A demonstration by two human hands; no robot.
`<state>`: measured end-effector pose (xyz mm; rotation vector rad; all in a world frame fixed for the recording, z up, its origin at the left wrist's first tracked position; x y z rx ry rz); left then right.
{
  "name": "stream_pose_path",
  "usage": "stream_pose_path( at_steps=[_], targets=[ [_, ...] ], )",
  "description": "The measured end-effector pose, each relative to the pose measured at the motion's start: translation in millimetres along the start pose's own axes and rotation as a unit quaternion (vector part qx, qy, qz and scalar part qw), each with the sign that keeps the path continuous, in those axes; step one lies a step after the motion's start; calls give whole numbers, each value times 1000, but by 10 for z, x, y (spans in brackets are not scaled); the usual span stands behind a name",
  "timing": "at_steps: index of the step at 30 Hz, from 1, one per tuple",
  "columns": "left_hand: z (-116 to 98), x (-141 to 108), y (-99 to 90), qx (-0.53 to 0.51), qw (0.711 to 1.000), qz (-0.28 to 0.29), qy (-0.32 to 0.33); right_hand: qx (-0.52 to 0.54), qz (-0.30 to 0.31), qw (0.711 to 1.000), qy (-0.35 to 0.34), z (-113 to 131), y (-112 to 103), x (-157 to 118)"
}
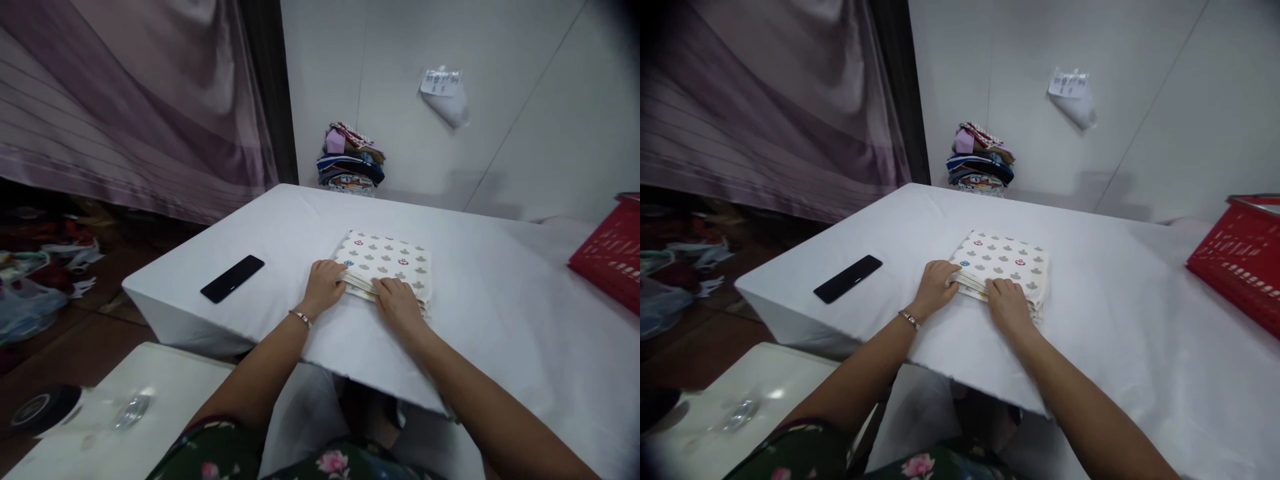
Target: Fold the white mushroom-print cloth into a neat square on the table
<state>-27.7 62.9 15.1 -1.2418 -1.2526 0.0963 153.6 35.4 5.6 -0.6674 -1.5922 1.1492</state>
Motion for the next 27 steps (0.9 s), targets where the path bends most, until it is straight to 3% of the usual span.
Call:
stream_pose_path(
  at_steps=[5, 13, 21, 27],
  targets=[
    [29, -13, 16, -1, 1000, 11, -14, -36, -12, 999, -24, -116, -15, -104],
    [-6, -5, -7, -6, 1000, 10, -3, -47, -59, 996, -45, -496, -238, -334],
    [-26, -18, -5, 7, 1000, 4, -6, -42, -76, 994, -63, -471, -290, -371],
    [-19, -28, 55, 11, 999, 41, -12, -18, -33, 997, -73, -428, -203, -438]
  ],
)
Point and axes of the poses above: each hand's wrist, its own x-axis towards the middle knuckle, its own y-axis out of the palm, z = x × y, the point moved 4 cm from there along x, towards the middle knuckle, and after that the axes turned 9 degrees about y, right-handed, at the moved point
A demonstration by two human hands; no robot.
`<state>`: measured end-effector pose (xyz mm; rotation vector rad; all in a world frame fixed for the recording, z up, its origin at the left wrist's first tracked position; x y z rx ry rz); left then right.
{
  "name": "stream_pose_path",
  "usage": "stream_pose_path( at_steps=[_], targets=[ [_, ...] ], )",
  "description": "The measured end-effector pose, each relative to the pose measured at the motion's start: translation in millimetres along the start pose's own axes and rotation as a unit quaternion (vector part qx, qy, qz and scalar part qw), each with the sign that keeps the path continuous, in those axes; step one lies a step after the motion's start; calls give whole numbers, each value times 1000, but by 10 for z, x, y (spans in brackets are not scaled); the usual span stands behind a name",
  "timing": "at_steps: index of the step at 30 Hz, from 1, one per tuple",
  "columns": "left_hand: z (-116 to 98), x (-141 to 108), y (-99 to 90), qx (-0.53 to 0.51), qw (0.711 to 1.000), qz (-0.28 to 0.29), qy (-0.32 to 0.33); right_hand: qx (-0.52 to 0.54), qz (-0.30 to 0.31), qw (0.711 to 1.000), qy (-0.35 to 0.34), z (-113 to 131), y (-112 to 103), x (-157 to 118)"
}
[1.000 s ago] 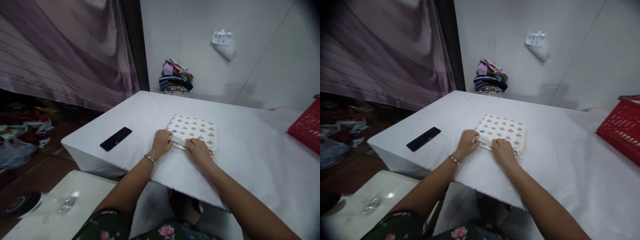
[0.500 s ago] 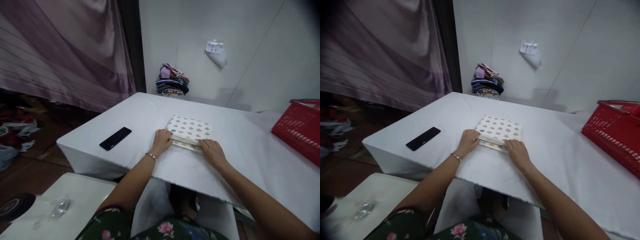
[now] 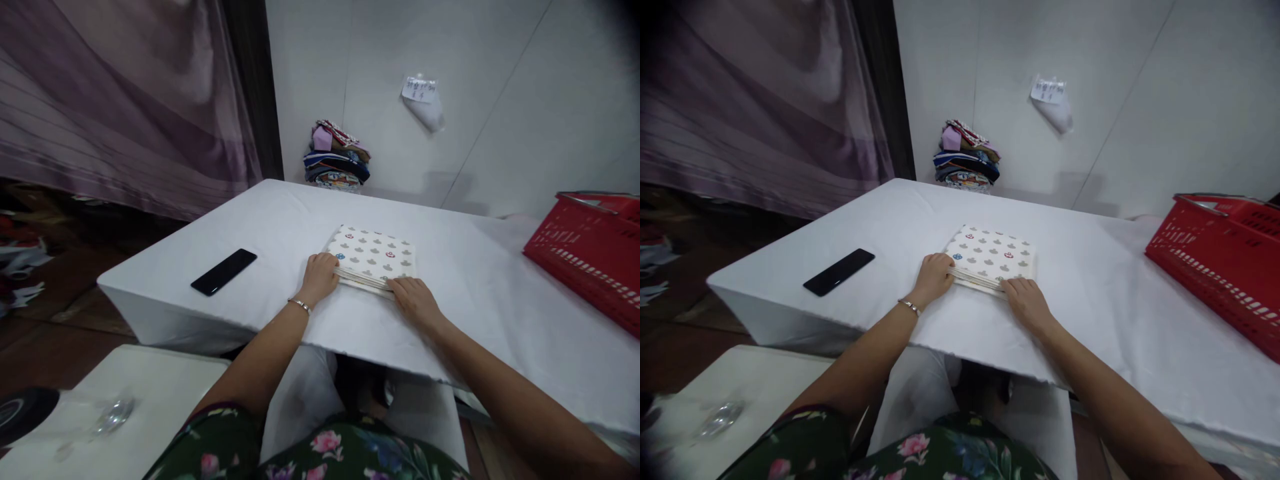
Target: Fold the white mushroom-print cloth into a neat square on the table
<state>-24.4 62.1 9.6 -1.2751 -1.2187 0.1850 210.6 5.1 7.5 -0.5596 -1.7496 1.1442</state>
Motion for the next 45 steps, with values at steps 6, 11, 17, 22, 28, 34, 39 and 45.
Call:
stream_pose_path(
  at_steps=[6, 11, 17, 22, 28, 34, 39, 45],
  targets=[
    [3, -3, 6, 6, 1000, 2, 0, 7, -8, 1000, 9, -7, 0, -25],
    [25, -5, 26, -1, 1000, 15, -10, 24, -3, 1000, 3, 48, 22, -119],
    [18, -2, -5, -16, 1000, 21, -7, 55, -3, 998, 6, 28, 30, -146],
    [-12, 9, -61, -11, 1000, -16, 3, 83, 0, 996, 33, -42, 34, -122],
    [-38, 3, -26, 7, 999, 31, 22, 90, 39, 993, 62, -44, 2, -62],
    [-203, 19, -2, 30, 994, 33, 102, 34, 91, 991, 88, 90, -80, 133],
    [-266, 52, 25, 27, 990, 42, 129, 10, 72, 995, 69, 246, -62, 290],
    [-243, 61, 27, 30, 989, 54, 136, 1, 54, 997, 56, 279, 46, 300]
  ],
)
Point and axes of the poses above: each hand's wrist, its own x-axis towards the middle knuckle, its own y-axis out of the palm, z = x × y, the point moved 4 cm from there along x, towards the middle knuckle, and after that the axes turned 9 degrees about y, right-handed, at the moved point
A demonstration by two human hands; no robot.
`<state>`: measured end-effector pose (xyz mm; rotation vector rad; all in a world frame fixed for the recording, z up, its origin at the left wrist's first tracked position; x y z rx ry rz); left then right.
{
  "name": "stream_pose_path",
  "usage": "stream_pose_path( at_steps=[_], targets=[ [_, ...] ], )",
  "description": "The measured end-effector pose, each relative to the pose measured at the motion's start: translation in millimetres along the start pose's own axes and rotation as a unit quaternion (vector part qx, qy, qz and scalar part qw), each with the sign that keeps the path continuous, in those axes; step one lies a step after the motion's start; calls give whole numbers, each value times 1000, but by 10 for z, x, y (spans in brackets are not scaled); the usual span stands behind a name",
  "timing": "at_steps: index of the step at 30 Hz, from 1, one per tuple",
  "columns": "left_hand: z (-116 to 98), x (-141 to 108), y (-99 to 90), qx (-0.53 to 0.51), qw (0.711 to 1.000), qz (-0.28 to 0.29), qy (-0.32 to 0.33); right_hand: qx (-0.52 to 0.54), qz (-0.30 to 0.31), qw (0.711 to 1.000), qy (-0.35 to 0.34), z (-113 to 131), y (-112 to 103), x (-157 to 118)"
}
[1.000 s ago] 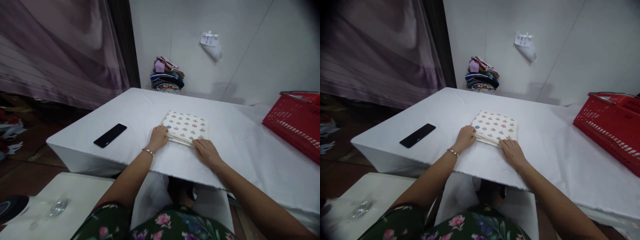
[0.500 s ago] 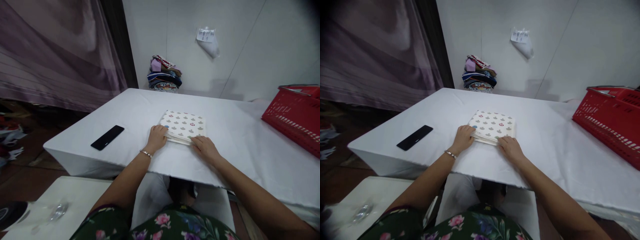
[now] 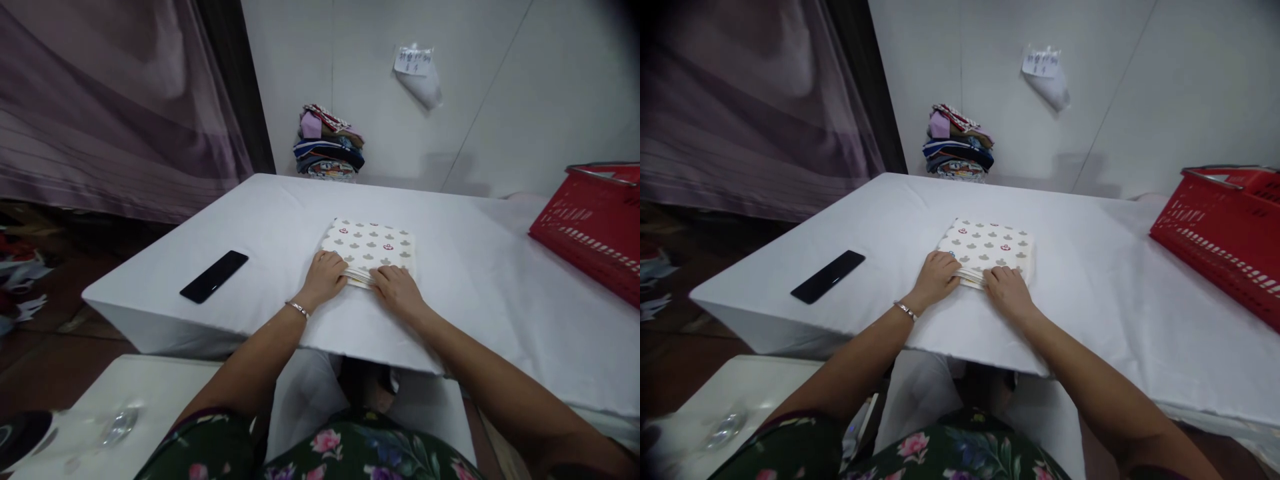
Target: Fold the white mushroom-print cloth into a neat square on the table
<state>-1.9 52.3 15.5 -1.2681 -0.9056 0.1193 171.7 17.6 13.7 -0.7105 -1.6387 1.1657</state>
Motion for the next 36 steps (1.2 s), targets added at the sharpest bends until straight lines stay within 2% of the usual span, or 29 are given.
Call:
stream_pose_path(
  at_steps=[6, 10, 16, 22, 30, 36],
  targets=[
    [-20, 2, -26, -18, 1000, 7, 2, -16, -50, 998, -32, -78, 15, -42],
    [-34, 0, -10, -33, 999, 19, 2, 2, -46, 997, -60, -60, 67, -133],
    [-28, -21, -34, -55, 998, 31, -7, 24, -28, 998, -42, -21, 80, -194],
    [-36, -56, -63, -67, 997, 35, -4, 26, -39, 998, -41, -28, 122, -219],
    [13, -17, 38, -31, 999, 34, -6, 23, -48, 998, -40, -61, 153, -166],
    [-3, 36, 48, 12, 1000, 10, -7, 23, -52, 998, -37, -104, 148, -110]
  ],
)
Point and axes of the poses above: each hand's wrist, its own x-axis towards the middle knuckle, its own y-axis out of the palm, z = x × y, the point moved 4 cm from there along x, towards the middle knuckle, and after that the axes turned 9 degrees about y, right-handed, at the moved point
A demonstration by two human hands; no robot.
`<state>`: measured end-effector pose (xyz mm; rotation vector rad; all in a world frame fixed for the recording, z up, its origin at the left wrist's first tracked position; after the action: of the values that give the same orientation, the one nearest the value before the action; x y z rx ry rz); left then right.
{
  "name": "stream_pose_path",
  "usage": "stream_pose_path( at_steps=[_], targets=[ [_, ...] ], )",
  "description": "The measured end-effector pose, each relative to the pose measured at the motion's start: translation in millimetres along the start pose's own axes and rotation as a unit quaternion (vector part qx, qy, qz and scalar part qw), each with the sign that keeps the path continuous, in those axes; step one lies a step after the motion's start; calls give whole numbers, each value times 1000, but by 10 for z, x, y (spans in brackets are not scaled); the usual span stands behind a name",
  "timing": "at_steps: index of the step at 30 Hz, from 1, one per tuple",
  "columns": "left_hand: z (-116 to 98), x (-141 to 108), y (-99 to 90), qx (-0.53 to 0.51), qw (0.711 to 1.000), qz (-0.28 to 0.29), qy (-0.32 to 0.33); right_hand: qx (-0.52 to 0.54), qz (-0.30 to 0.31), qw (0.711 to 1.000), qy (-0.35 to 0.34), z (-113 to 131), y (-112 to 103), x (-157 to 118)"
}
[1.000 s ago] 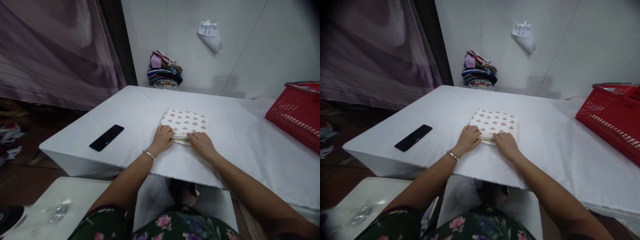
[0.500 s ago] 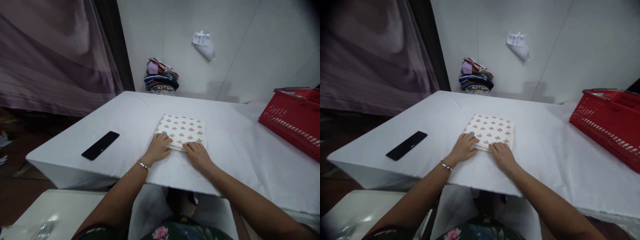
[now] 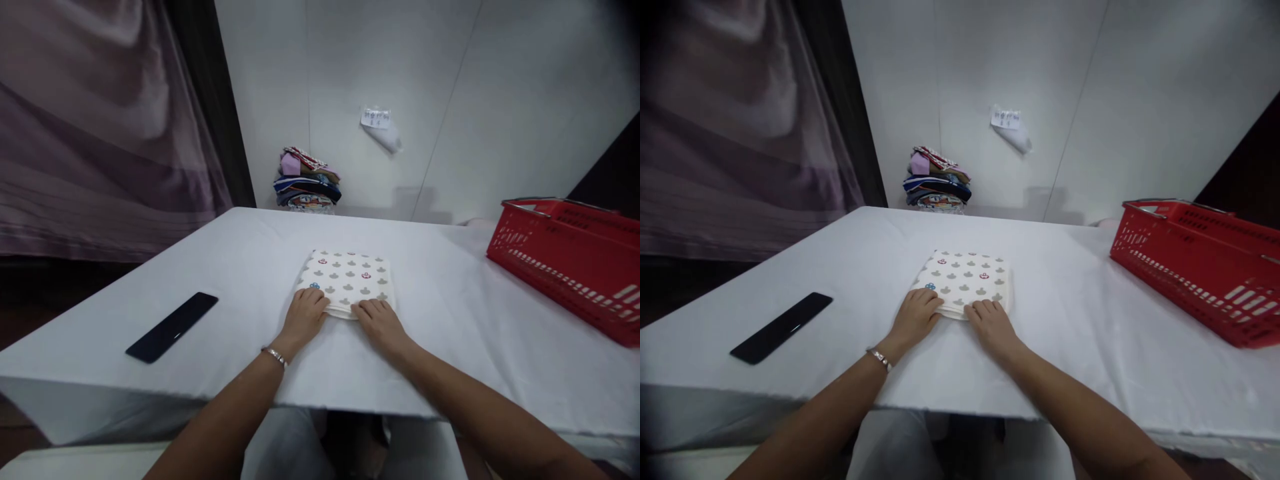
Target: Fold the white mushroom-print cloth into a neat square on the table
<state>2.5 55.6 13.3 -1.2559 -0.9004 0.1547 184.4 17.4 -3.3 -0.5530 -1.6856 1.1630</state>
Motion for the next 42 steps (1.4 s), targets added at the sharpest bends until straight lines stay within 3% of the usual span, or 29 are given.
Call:
stream_pose_path(
  at_steps=[6, 11, 17, 21, 24, 26, 29, 33, 35, 37, 39, 42],
  targets=[
    [-43, -25, -2, 16, 1000, 4, 2, 4, -5, 1000, -6, 17, 32, -51],
    [-45, -65, -71, -41, 999, 16, -3, 4, -18, 1000, -12, 47, 6, -87],
    [-33, 240, -182, -77, 996, -23, -43, 4, -14, 1000, -8, 74, -16, -89],
    [-21, 446, 33, -65, 996, 36, -57, 7, -3, 1000, -4, 102, -15, -126],
    [7, 411, 250, -42, 990, 104, -85, 20, -5, 1000, -4, 131, -53, -222],
    [13, 351, 332, -33, 988, 120, -87, 50, 0, 999, 3, 129, -121, -250],
    [13, 297, 365, -22, 990, 112, -79, 126, 24, 991, 34, 43, -264, -88],
    [13, 309, 355, -14, 991, 109, -81, 167, 7, 981, 96, -230, -367, 477],
    [7, 323, 345, -13, 990, 114, -84, 156, 23, 978, 134, -410, -262, 717],
    [-6, 325, 332, -15, 989, 121, -85, 131, 83, 965, 210, -617, -33, 809],
    [-22, 311, 321, -23, 988, 124, -85, 109, 145, 938, 296, -803, 230, 752],
    [-34, 278, 305, -39, 988, 124, -89, 88, 150, 931, 320, -928, 476, 606]
  ],
)
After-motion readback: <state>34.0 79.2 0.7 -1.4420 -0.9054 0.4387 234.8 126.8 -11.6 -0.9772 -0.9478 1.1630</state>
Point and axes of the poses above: each hand's wrist, its own x-axis towards the middle knuckle, its own y-axis out of the palm, z = x × y, the point moved 4 cm from there along x, towards the middle knuckle, and after that the axes turned 9 degrees about y, right-handed, at the moved point
